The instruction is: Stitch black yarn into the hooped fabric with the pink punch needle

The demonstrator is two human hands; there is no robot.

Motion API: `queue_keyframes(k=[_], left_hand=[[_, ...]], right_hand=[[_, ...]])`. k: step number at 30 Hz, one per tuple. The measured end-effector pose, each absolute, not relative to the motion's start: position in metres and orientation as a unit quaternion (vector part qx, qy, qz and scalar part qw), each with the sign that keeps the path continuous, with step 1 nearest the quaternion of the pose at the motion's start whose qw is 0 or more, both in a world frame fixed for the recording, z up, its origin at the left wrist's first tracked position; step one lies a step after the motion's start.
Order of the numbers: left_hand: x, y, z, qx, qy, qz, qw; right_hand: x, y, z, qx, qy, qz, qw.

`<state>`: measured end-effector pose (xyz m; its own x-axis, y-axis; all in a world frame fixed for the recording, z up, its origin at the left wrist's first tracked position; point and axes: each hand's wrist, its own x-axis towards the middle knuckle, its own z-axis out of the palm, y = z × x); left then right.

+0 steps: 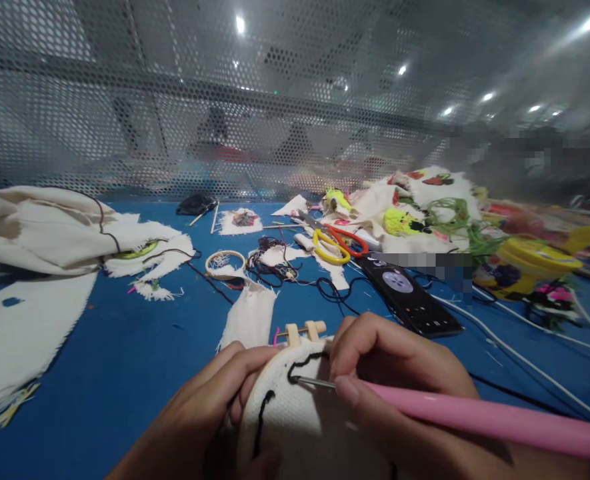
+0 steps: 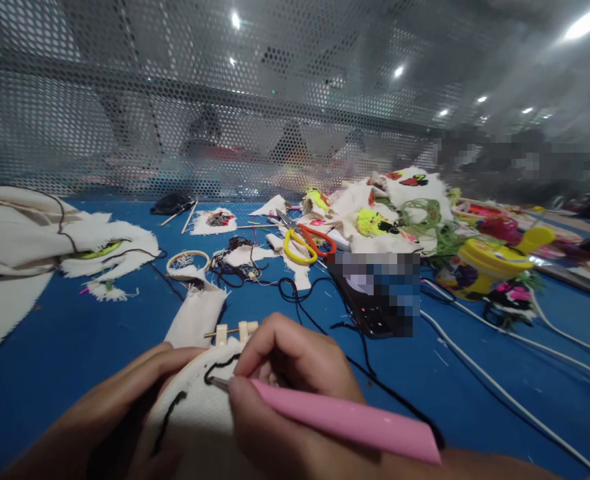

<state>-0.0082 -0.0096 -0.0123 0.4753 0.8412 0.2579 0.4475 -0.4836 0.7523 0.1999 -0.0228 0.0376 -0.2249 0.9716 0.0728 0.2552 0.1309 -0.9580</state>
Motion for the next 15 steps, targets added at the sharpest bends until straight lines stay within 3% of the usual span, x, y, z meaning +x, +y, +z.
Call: queue_keyframes(k=[10, 15], left_hand=[[-0.005, -0.013, -0.018, 0.8, 0.419, 0.335, 0.269], [-0.006, -0.009, -0.015, 0.802, 0.438, 0.36, 0.186]], right_hand=[[0.196, -0.02, 0.034, -0.51, -0.581, 0.456, 0.442], [0.19, -0.011, 0.022, -0.49, -0.578, 0.479, 0.443]])
